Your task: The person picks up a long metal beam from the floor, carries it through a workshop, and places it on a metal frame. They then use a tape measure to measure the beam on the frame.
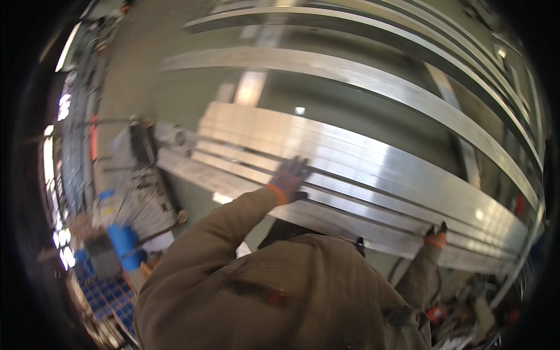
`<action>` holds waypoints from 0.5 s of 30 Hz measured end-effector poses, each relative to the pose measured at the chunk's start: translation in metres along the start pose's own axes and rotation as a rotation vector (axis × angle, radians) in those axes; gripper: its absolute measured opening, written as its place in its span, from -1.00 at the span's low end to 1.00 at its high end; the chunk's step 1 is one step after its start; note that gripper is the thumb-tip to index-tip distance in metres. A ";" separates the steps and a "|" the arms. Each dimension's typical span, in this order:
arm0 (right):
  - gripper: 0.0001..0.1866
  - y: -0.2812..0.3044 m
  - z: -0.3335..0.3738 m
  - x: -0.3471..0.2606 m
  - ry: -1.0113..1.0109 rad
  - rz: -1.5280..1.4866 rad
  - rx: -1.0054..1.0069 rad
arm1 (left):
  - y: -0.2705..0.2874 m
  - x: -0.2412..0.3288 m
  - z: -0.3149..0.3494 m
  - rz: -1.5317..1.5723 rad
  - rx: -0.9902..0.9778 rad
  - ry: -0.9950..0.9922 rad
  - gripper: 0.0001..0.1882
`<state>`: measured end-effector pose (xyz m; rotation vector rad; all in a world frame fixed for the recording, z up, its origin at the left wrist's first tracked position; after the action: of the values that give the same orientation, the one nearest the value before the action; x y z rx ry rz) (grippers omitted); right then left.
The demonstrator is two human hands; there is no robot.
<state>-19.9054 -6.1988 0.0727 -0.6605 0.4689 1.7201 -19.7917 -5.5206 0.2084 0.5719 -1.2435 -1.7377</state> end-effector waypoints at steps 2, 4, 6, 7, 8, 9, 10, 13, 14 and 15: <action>-0.49 -0.004 -0.012 0.000 -0.036 -0.082 -0.022 | 0.001 0.004 -0.002 0.104 0.047 -0.025 0.06; -0.55 -0.008 -0.020 0.005 -0.085 -0.196 0.026 | 0.001 0.011 -0.006 0.064 -0.083 -0.079 0.12; -0.55 -0.010 -0.018 0.014 -0.127 -0.247 0.168 | 0.006 0.015 -0.011 0.023 -0.041 -0.049 0.15; -0.54 -0.012 -0.013 0.021 -0.148 -0.174 0.183 | 0.009 0.014 -0.013 0.046 -0.025 -0.036 0.10; -0.55 -0.015 -0.006 0.029 -0.152 -0.165 0.202 | 0.011 0.013 -0.014 0.045 0.013 -0.038 0.09; -0.46 -0.021 0.001 0.037 -0.106 -0.080 0.158 | 0.012 0.010 -0.017 0.017 -0.008 -0.062 0.08; -0.36 -0.028 0.009 0.045 -0.053 -0.047 0.136 | 0.010 0.007 -0.019 0.009 -0.052 -0.078 0.10; -0.07 -0.055 0.035 0.060 0.135 0.547 0.244 | 0.002 -0.001 -0.032 -0.140 0.108 -0.172 -0.25; 0.02 -0.064 0.043 0.063 0.115 0.595 0.296 | 0.000 -0.005 -0.036 -0.178 0.191 -0.124 -0.42; 0.15 -0.070 0.052 0.061 0.224 0.340 0.443 | -0.006 -0.008 -0.039 -0.208 0.098 -0.095 -0.47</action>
<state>-19.8569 -6.1033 0.0749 -0.4674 1.1364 1.7768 -19.7596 -5.5325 0.1869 0.7041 -1.3824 -1.9019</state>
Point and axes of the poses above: each hand's wrist, its own z-axis away from the middle knuckle, its own y-axis out of the back of the hand, x = y × z, the point moved 2 cm from there along -z, towards the middle knuckle, and after that the axes turned 8 degrees about -z, right-handed, at the moved point
